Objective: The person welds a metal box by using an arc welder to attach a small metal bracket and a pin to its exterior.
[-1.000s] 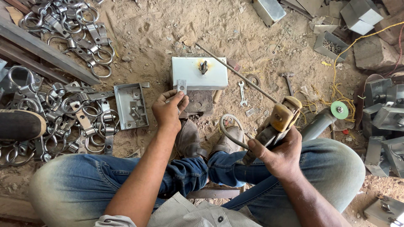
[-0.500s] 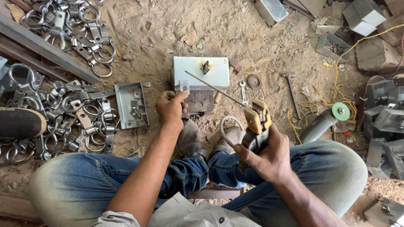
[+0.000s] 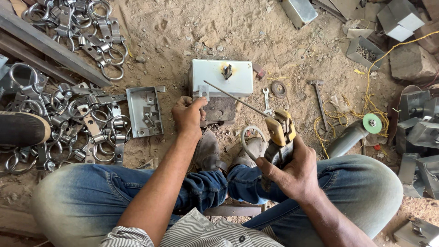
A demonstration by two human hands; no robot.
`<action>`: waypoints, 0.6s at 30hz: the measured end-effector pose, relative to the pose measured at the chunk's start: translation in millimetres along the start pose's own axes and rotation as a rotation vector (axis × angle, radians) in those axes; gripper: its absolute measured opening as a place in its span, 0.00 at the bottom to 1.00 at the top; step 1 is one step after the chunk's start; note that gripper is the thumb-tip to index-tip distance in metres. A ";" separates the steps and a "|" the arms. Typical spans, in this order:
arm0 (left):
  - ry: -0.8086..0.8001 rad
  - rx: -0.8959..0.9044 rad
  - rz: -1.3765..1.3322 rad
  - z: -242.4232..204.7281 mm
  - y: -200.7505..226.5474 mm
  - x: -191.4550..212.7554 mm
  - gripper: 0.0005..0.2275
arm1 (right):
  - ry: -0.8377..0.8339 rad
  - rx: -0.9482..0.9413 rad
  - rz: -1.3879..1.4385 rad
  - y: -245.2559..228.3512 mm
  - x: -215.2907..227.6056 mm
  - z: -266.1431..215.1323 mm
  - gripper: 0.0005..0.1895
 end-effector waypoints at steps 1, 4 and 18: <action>0.000 -0.010 -0.001 0.2 1.4 0.3 0.15 | -0.003 -0.004 -0.014 0.4 -0.6 0.3 0.32; 0.009 -0.020 0.023 -0.1 2.3 -0.9 0.14 | -0.008 0.001 -0.026 1.4 -0.5 1.1 0.31; 0.000 -0.002 -0.012 -3.0 5.1 -0.3 0.15 | -0.049 0.009 -0.089 9.7 -3.9 3.8 0.28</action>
Point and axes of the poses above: each hand's wrist, its own z-axis towards the middle knuckle, its own x-axis out of the back of the hand, y = z × x, the point moved 3 cm from there along z, towards the middle knuckle, and after that the axes turned 10 degrees about z, right-handed, at the moved point
